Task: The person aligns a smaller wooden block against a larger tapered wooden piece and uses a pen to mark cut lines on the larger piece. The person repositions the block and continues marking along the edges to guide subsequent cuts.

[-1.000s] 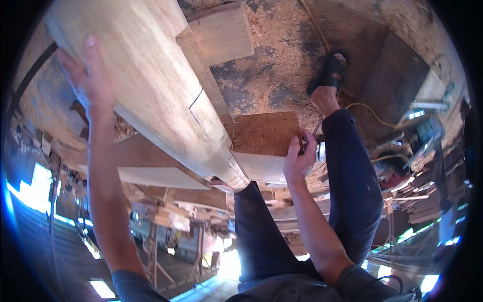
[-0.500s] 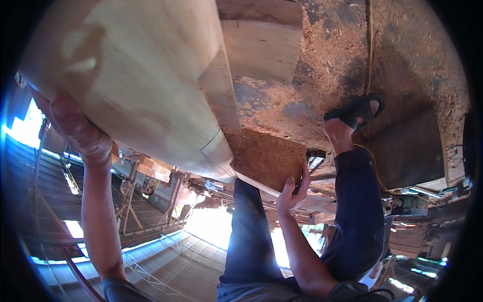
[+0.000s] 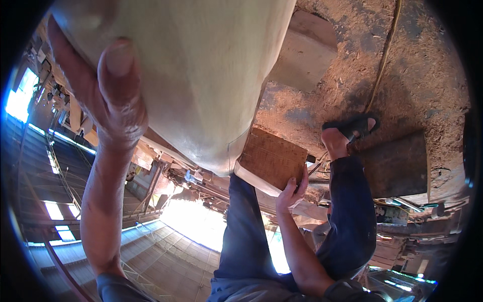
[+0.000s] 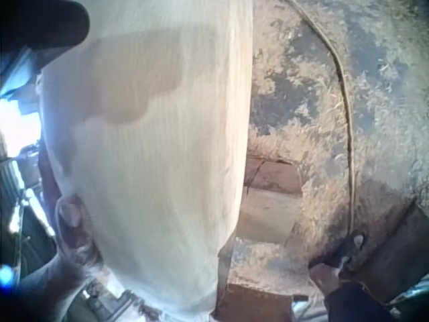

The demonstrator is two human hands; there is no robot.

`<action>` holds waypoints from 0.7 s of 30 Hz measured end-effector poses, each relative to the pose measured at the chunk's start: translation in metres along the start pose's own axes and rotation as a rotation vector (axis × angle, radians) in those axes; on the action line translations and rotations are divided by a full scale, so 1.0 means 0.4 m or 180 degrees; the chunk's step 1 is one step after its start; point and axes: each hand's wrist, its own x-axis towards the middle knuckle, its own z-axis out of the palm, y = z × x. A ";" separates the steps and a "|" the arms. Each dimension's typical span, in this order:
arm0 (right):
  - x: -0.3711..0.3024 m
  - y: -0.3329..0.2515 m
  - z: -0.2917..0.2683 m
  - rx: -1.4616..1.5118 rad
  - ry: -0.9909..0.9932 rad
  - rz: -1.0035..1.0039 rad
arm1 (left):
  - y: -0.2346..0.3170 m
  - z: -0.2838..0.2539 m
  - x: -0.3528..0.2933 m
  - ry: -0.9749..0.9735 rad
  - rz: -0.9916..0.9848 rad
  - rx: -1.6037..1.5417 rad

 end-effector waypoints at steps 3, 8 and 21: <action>0.003 0.002 0.003 -0.0090 0.0040 -0.0087 | -0.003 0.007 -0.001 0.0034 0.0026 -0.0087; 0.006 0.014 0.008 0.0120 0.0064 -0.0232 | 0.001 0.030 0.005 0.0035 0.0103 -0.0164; 0.006 -0.004 -0.001 0.0065 -0.0096 0.0052 | -0.061 0.004 0.012 0.0023 0.0897 0.0457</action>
